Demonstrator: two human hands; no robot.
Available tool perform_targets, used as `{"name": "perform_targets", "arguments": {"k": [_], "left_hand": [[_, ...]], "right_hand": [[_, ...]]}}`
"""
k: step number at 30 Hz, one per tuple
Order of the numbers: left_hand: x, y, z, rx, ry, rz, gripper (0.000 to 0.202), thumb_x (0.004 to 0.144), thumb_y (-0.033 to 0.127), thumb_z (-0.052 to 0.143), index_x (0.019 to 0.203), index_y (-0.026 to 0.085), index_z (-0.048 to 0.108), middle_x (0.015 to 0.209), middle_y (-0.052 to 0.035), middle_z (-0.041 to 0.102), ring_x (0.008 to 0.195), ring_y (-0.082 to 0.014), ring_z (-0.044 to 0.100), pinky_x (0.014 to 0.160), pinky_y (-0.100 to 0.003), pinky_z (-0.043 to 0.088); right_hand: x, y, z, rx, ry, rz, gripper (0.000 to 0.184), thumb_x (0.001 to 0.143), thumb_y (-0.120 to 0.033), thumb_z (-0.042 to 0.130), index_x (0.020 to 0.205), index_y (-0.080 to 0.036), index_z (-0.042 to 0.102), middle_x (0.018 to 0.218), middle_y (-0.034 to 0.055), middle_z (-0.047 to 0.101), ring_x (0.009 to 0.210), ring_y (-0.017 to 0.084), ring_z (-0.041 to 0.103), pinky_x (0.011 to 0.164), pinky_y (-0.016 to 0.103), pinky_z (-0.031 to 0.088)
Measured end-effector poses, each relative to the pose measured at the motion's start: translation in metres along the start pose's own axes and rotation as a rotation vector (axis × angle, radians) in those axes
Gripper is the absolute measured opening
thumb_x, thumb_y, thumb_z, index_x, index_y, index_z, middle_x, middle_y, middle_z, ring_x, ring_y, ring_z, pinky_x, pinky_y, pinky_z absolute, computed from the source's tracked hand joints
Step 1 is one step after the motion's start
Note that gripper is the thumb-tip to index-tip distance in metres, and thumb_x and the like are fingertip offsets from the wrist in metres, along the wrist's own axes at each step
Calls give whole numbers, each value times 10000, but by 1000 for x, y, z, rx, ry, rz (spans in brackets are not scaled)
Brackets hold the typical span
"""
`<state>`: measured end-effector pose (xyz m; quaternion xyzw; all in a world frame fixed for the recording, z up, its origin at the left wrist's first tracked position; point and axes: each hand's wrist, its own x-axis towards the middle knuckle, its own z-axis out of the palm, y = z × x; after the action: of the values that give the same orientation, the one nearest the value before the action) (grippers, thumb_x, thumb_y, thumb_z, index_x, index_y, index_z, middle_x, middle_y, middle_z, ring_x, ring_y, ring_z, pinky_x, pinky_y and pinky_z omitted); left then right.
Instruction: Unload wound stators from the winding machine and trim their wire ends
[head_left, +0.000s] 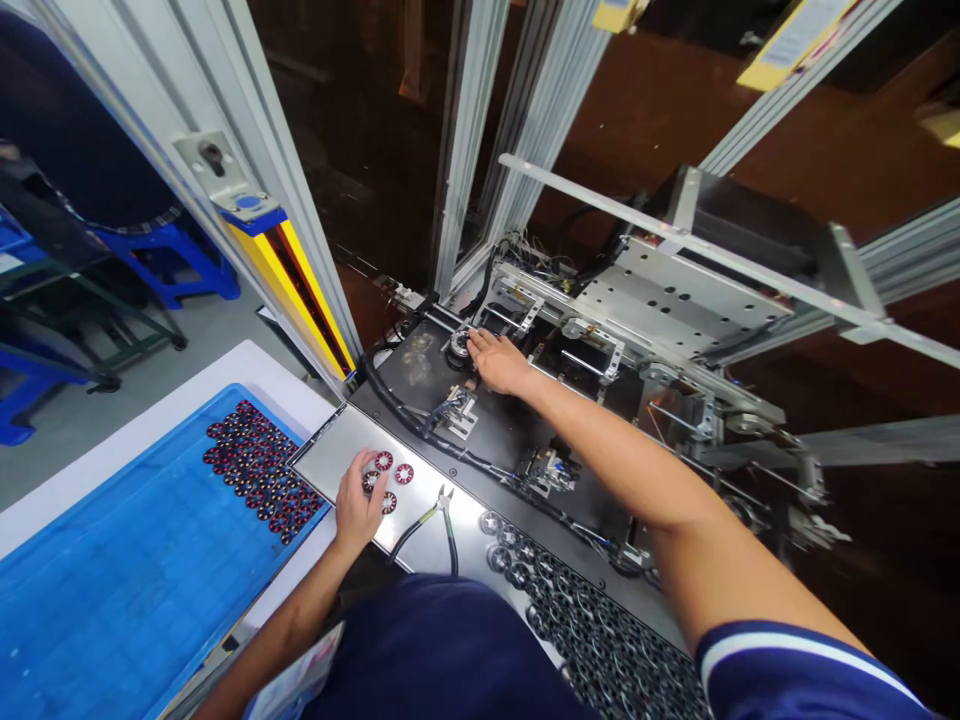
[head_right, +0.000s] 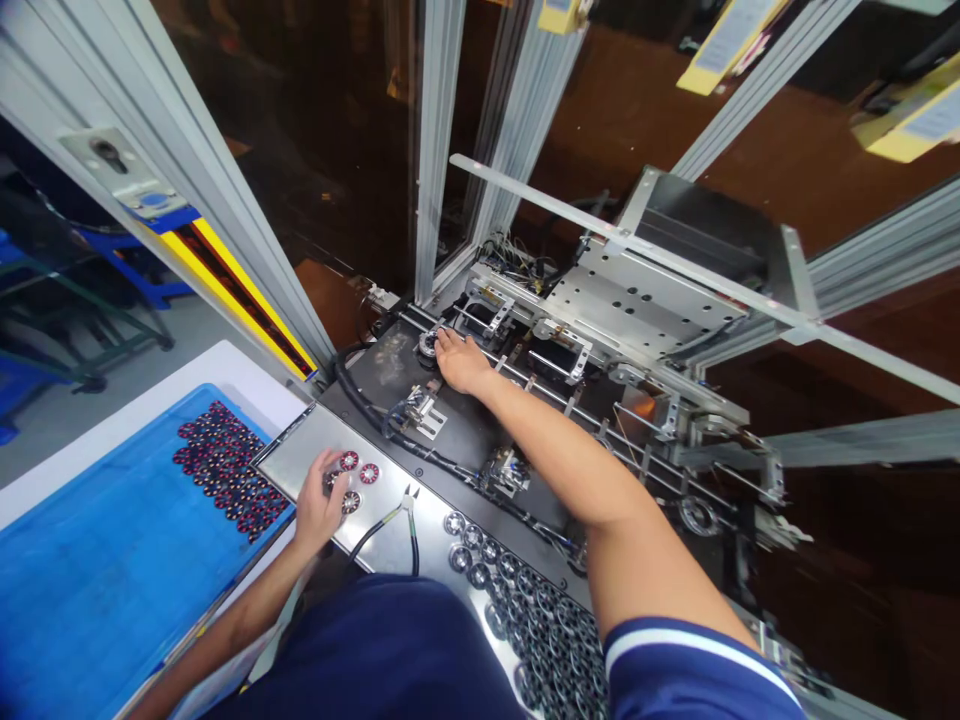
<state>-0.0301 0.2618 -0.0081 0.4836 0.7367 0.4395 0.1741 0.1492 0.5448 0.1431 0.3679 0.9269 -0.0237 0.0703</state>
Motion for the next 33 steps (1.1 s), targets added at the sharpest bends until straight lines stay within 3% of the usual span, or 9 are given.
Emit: {"name": "perform_targets", "arguments": {"k": [4,8,10,12,16,19,22,28,33], "left_hand": [[2,4,-7,42,14,52,527,935,366,529,1398,143,412,1233,-180,656,1141,-281,641,980,-460,505],[-3,19,-25,126,77,149,671,874,378,633,1425,96,374,1389,-249,510,1349,-346,452,1116,-542,361],[-8,33,-34,160,100,208,740,826,370,695,1427,88,369,1456,-266,425,1428,-377,319,1168,-588,244],[-15,49,-41,184,100,279,765,800,350,729,1429,107,368,1482,-256,394,1448,-381,274,1178,-599,214],[-27,81,-41,201,34,451,699,816,294,714,1418,153,387,1446,-218,449,1420,-365,332,1152,-584,292],[-33,100,-36,169,-41,493,622,839,278,685,1392,179,417,1420,-188,483,1392,-341,381,1135,-560,340],[-37,109,-35,107,-140,417,533,846,300,668,1335,197,483,1426,-164,483,1397,-336,376,1153,-573,306],[-45,109,-48,-86,-375,168,298,831,365,669,1087,213,656,1303,-113,601,1299,-304,483,1158,-545,310],[-50,119,-56,-313,-561,-58,416,814,422,702,1153,186,660,1168,-131,681,1127,-292,606,1045,-515,432]], "right_hand": [[-20,-10,-29,13,81,-4,517,934,-116,482,1429,8,403,1540,285,334,1450,382,298,1107,565,378],[-115,-34,-28,133,368,-93,584,899,-52,375,1482,-88,343,1584,190,306,1501,302,189,1156,573,316],[-180,-55,1,274,513,-182,591,879,-68,419,1462,-156,379,1515,158,426,1450,289,315,1127,569,376],[-237,-78,43,337,516,-165,483,889,-101,473,1368,-165,481,1298,146,603,1276,271,515,1042,502,487],[-301,-118,125,322,441,-2,242,919,-139,523,1139,-117,622,1069,186,654,1035,299,608,818,483,574],[-305,-135,154,301,380,66,171,922,-158,554,1057,-117,651,1091,206,636,1053,327,584,826,520,550],[-297,-142,158,304,311,56,126,908,-181,608,1019,-146,655,1116,162,636,1062,299,578,875,481,530],[-280,-143,140,353,242,-33,63,915,-205,610,904,-143,617,918,59,650,871,202,609,805,370,513],[-257,-149,96,473,416,-141,109,856,-232,598,939,-162,610,883,101,681,813,231,599,747,379,512]]}}
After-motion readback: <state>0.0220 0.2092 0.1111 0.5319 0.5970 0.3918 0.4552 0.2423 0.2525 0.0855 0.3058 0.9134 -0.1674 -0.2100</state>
